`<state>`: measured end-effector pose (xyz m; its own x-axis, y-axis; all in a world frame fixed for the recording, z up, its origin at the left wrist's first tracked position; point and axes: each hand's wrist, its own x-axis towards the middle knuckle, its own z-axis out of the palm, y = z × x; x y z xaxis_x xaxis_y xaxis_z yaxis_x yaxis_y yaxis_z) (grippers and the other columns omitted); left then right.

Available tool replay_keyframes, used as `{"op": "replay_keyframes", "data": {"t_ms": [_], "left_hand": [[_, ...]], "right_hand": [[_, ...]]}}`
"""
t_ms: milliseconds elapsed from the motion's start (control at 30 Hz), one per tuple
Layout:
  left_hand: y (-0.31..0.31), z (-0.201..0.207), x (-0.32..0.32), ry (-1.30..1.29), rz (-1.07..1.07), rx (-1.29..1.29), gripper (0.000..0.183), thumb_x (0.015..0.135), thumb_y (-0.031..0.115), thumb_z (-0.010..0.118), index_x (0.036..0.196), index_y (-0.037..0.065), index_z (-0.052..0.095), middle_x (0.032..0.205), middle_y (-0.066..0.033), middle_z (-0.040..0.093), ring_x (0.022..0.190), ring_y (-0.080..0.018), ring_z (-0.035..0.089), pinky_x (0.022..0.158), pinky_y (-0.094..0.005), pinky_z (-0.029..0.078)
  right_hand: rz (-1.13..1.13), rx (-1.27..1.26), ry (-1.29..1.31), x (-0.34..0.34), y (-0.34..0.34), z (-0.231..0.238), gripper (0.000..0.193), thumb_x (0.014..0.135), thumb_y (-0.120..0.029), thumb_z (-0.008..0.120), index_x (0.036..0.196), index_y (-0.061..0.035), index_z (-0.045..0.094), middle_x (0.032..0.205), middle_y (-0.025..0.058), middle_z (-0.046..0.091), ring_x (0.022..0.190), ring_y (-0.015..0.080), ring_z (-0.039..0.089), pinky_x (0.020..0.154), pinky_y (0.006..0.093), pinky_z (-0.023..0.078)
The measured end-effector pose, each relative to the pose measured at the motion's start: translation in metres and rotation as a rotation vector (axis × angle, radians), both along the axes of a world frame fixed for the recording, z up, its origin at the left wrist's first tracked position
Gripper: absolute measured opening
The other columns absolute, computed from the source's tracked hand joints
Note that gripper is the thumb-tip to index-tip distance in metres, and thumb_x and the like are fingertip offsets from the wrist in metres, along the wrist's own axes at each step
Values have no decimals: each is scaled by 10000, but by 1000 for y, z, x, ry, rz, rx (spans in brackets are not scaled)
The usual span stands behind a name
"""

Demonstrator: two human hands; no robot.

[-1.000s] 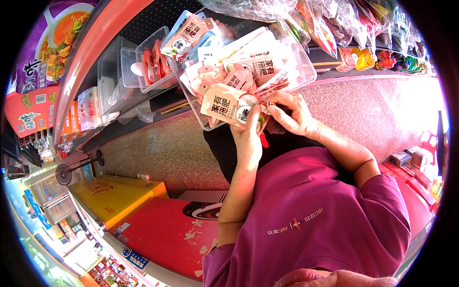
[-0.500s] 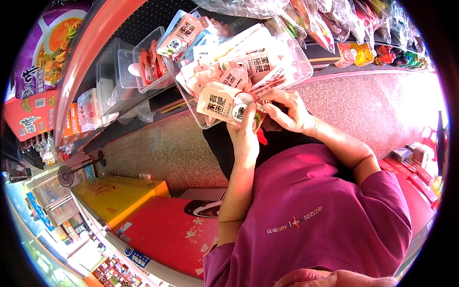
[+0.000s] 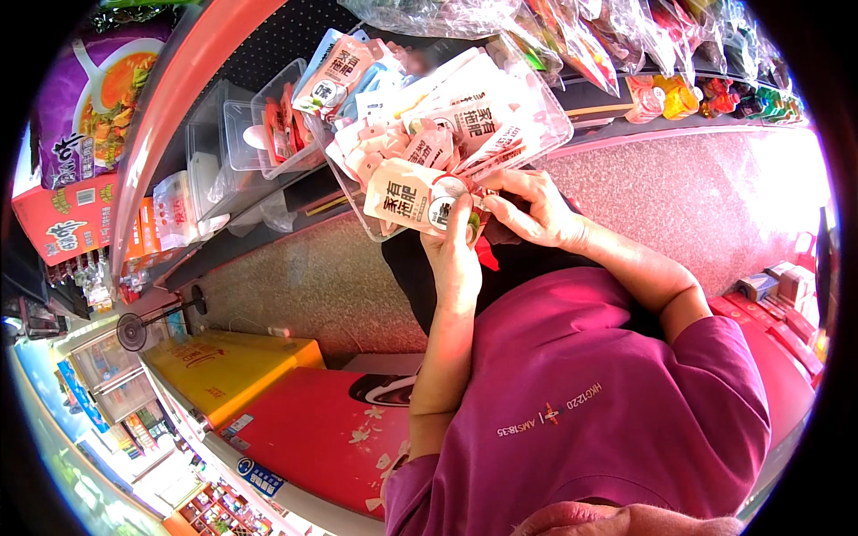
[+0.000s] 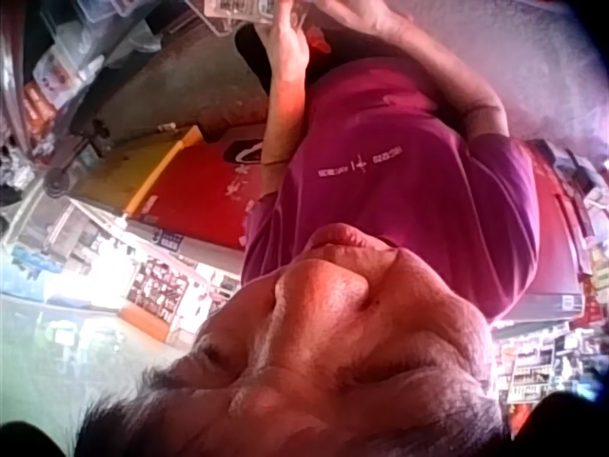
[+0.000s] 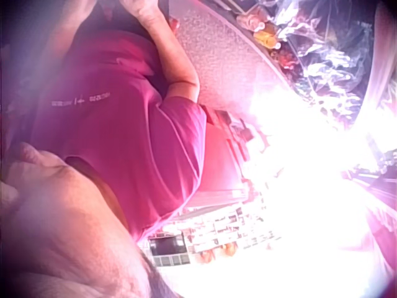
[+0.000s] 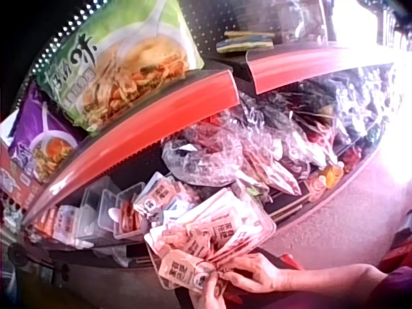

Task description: The person uses a dark cloth to wipe the surface of multiple small, white, rectangular packages held in a clear plastic tray. They handle the packages one by one, wiping them individually before placing them back into the tray.

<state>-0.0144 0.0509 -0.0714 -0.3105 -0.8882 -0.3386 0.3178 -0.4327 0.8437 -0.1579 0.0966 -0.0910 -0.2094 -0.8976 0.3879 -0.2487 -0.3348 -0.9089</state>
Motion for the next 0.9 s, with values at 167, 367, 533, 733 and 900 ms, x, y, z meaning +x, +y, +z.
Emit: {"op": "replay_keyframes", "data": {"t_ms": [167,367,533,733,900], "left_hand": [[0,4,-2,14,11,8,265,885,64,656,1140,61,582,1074,-33,619,973,-127,613,834,-285,501],[-1,2,-1,37,1,5,263,886,60,655,1139,59,585,1073,-36,620,974,-130,616,827,-283,504],[-3,4,-3,62,19,-10,180,896,81,670,1067,65,614,944,17,621,787,-40,578,655,-192,463],[-6,-1,1,80,11,0,208,886,62,678,1082,69,608,958,11,625,810,-48,589,677,-200,470],[-8,-5,2,97,11,39,242,883,48,680,1108,62,592,1002,-7,625,852,-67,600,725,-219,490]], "right_hand": [[17,32,1,-1,1,3,156,899,-111,607,1009,-2,622,810,133,664,731,286,674,656,349,521],[-6,24,19,1,0,0,147,898,-108,607,1000,-4,623,798,126,661,710,277,668,641,348,513],[7,72,4,2,0,9,142,899,-104,597,996,-4,626,779,126,658,697,267,666,638,346,511],[-14,57,19,4,-2,7,146,902,-100,587,996,5,626,745,129,652,679,261,666,633,347,512],[-35,27,48,6,-4,4,152,904,-94,581,1005,11,623,737,132,651,672,261,666,632,343,513]]}}
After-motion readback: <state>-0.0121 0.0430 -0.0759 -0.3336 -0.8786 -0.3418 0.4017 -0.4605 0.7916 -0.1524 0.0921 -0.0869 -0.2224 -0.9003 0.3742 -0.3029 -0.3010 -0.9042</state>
